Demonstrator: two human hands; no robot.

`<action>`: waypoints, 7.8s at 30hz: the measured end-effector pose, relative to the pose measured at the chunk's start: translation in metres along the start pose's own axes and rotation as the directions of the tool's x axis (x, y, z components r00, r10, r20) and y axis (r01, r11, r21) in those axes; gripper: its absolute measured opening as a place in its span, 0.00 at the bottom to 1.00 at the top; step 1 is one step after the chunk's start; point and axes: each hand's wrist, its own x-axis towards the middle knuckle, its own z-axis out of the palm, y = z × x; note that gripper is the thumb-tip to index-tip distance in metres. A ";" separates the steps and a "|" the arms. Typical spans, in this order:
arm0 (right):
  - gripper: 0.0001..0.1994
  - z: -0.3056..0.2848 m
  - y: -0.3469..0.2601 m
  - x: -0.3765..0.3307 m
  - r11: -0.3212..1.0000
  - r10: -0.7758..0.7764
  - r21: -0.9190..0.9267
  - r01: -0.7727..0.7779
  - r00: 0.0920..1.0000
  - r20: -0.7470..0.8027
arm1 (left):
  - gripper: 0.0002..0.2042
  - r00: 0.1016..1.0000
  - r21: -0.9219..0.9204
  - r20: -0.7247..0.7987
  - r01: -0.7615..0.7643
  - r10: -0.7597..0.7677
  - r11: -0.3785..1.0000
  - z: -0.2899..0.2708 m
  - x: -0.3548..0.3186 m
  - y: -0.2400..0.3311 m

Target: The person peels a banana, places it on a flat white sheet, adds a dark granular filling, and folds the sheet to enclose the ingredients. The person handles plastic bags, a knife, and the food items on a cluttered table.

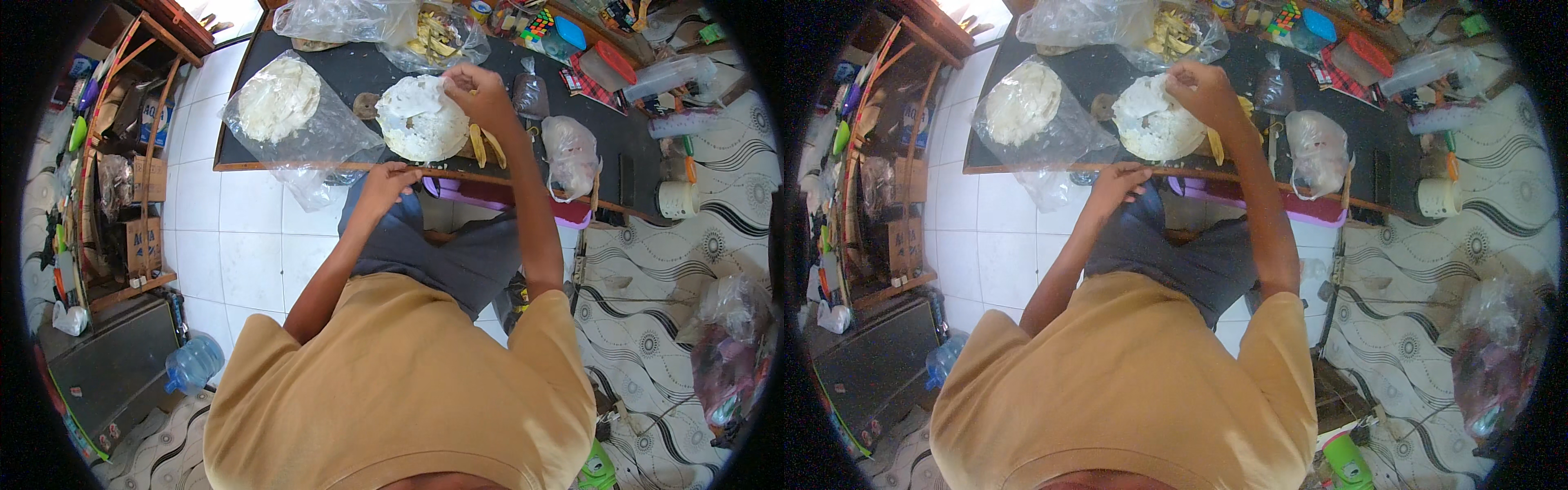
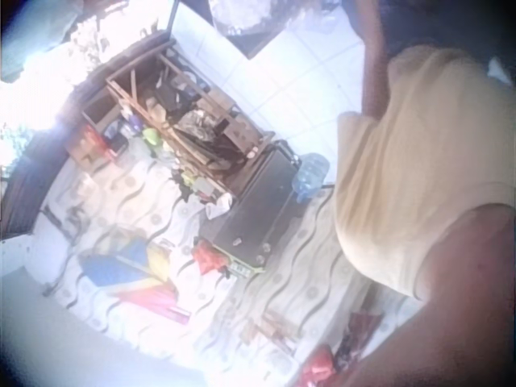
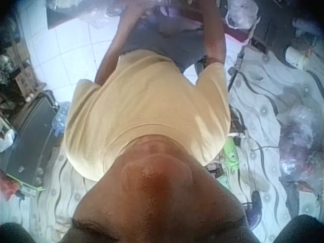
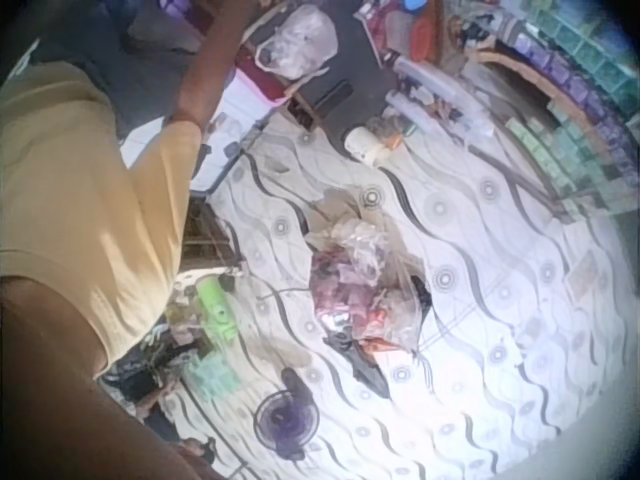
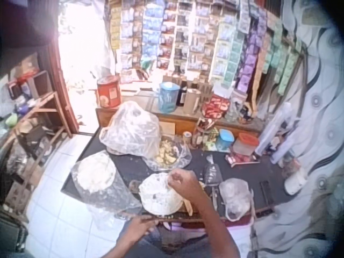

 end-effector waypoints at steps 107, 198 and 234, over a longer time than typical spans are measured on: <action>0.14 0.061 0.115 -0.016 0.973 0.221 -0.033 -0.228 0.964 -0.148 | 0.13 0.663 0.804 -0.101 -0.384 0.742 0.454 -0.154 -0.022 -0.048; 0.18 0.048 0.055 -0.140 0.696 0.080 -0.605 -0.387 0.879 -0.470 | 0.30 0.564 0.860 0.225 -0.499 0.795 0.110 0.007 0.113 0.017; 0.17 0.044 0.030 -0.070 0.981 0.095 -0.166 -0.100 0.995 -0.036 | 0.14 0.894 -0.086 -0.066 -0.448 0.443 0.890 0.030 0.025 -0.032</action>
